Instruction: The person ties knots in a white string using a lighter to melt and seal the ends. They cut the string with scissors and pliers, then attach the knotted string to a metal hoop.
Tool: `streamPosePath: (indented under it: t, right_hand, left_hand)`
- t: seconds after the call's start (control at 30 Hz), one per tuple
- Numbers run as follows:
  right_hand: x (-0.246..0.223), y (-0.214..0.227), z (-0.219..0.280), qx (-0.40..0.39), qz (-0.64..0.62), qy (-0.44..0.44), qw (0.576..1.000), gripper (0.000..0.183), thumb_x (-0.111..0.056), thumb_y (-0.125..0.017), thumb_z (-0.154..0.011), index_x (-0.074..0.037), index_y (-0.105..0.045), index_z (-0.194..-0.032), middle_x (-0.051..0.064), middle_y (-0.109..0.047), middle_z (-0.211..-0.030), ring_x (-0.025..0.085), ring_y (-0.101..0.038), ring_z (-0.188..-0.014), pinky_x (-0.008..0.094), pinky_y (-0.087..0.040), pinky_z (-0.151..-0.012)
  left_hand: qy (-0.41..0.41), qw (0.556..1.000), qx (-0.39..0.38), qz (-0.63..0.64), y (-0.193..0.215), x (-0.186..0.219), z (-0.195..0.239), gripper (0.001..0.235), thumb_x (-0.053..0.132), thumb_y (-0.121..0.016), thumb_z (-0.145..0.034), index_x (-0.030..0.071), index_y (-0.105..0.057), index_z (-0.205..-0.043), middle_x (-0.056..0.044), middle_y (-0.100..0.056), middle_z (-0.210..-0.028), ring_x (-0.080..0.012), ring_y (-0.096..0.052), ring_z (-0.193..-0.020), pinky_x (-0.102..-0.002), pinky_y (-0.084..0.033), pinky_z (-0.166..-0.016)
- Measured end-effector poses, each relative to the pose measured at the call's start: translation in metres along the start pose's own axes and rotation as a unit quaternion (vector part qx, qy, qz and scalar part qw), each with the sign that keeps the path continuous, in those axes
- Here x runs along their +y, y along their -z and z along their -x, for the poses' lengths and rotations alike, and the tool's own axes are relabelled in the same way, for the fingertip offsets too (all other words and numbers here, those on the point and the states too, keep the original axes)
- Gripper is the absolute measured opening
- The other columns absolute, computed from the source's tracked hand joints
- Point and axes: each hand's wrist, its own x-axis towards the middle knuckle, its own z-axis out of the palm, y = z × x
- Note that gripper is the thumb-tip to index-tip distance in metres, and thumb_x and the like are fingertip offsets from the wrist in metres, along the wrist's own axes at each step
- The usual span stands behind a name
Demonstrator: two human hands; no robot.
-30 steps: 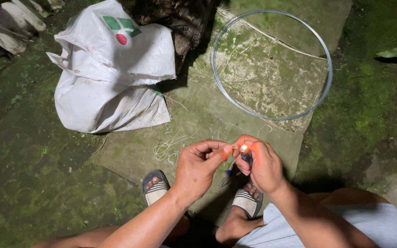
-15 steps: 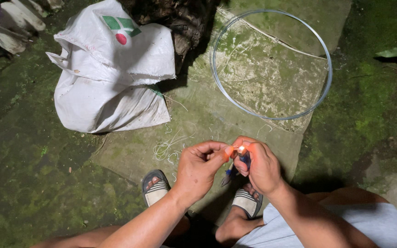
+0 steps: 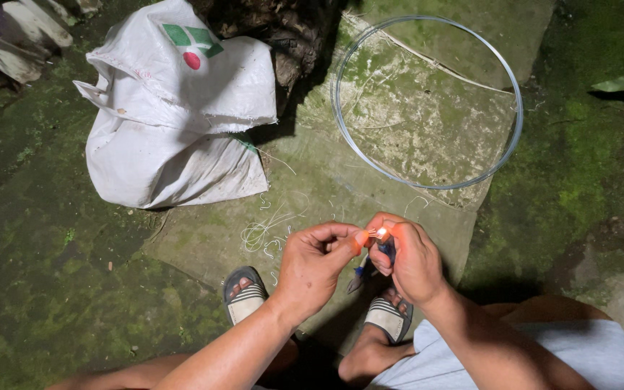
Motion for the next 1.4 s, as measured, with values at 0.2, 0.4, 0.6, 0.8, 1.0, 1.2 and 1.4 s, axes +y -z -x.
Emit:
streamPosePath:
  t: [0.2, 0.4, 0.6, 0.8, 1.0, 1.2, 1.4]
  right_hand:
    - [0.0, 0.0, 0.0, -0.003, -0.003, 0.006, 1.0, 0.042, -0.023, -0.032, -0.102, 0.001, -0.062, -0.087, 0.003, -0.048, -0.059, 0.011, -0.039, -0.05, 0.028, -0.032, -0.045]
    - [0.002, 0.001, 0.0, -0.009, -0.007, 0.012, 1.0, 0.041, -0.023, -0.032, -0.102, 0.001, -0.061, -0.087, 0.004, -0.049, -0.062, 0.011, -0.04, -0.051, 0.028, -0.032, -0.046]
    - [0.007, 0.004, 0.002, -0.027, 0.001, 0.015, 1.0, 0.041, -0.024, -0.032, -0.103, 0.001, -0.062, -0.09, 0.004, -0.047, -0.059, 0.011, -0.039, -0.051, 0.027, -0.033, -0.046]
    - [0.007, 0.003, 0.0, -0.017, -0.001, 0.026, 1.0, 0.038, -0.024, -0.035, -0.103, 0.003, -0.06, -0.095, 0.006, -0.051, -0.065, 0.013, -0.042, -0.053, 0.028, -0.035, -0.049]
    - [-0.007, 0.016, -0.016, 0.035, -0.025, 0.099, 0.994, 0.045, -0.031, -0.029, -0.107, 0.0, -0.06, -0.112, 0.009, -0.055, -0.072, 0.017, -0.051, -0.064, 0.032, -0.045, -0.062]
    - [-0.003, 0.063, -0.058, 0.1, 0.041, 0.082, 0.991, 0.024, -0.019, -0.045, -0.105, -0.002, -0.054, -0.119, 0.009, -0.062, -0.086, 0.017, -0.061, -0.075, 0.033, -0.053, -0.069]
    - [0.057, 0.11, -0.114, 0.177, 0.257, 0.016, 0.95, 0.022, -0.014, -0.061, -0.1, -0.003, -0.062, -0.119, 0.007, -0.068, -0.094, 0.016, -0.068, -0.078, 0.029, -0.056, -0.068]
  left_hand:
    - [-0.003, 1.0, -0.007, 0.01, -0.001, 0.0, 0.001, 0.02, 0.016, -0.076, -0.092, -0.002, -0.079, -0.1, 0.008, -0.062, -0.068, 0.0013, -0.043, -0.058, -0.019, -0.031, -0.051]
    - [-0.002, 1.0, -0.007, 0.006, -0.001, -0.001, 0.001, 0.02, 0.016, -0.076, -0.092, -0.002, -0.079, -0.099, 0.008, -0.06, -0.067, 0.0011, -0.042, -0.058, -0.019, -0.03, -0.05]
    - [-0.007, 1.0, -0.001, -0.001, 0.001, 0.0, -0.002, 0.018, 0.015, -0.076, -0.092, -0.002, -0.079, -0.098, 0.008, -0.059, -0.067, 0.001, -0.041, -0.058, -0.019, -0.029, -0.05]
    - [-0.011, 1.0, 0.0, 0.0, 0.001, 0.0, -0.001, 0.018, 0.015, -0.075, -0.092, -0.001, -0.079, -0.098, 0.007, -0.064, -0.069, 0.001, -0.045, -0.059, -0.019, -0.032, -0.051]
    - [-0.013, 1.0, 0.018, -0.015, 0.003, 0.002, -0.003, 0.019, 0.018, -0.077, -0.09, 0.0, -0.08, -0.097, 0.006, -0.067, -0.072, -0.0002, -0.048, -0.06, -0.02, -0.037, -0.053]
    - [0.01, 0.999, 0.047, -0.026, 0.01, 0.008, -0.009, 0.024, 0.025, -0.075, -0.09, 0.003, -0.08, -0.098, 0.004, -0.068, -0.074, -0.0023, -0.047, -0.057, -0.022, -0.037, -0.05]
    - [-0.016, 0.999, 0.051, 0.005, 0.014, 0.012, -0.015, 0.023, 0.025, -0.074, -0.093, 0.003, -0.079, -0.099, 0.002, -0.068, -0.076, -0.0036, -0.048, -0.058, -0.022, -0.038, -0.052]
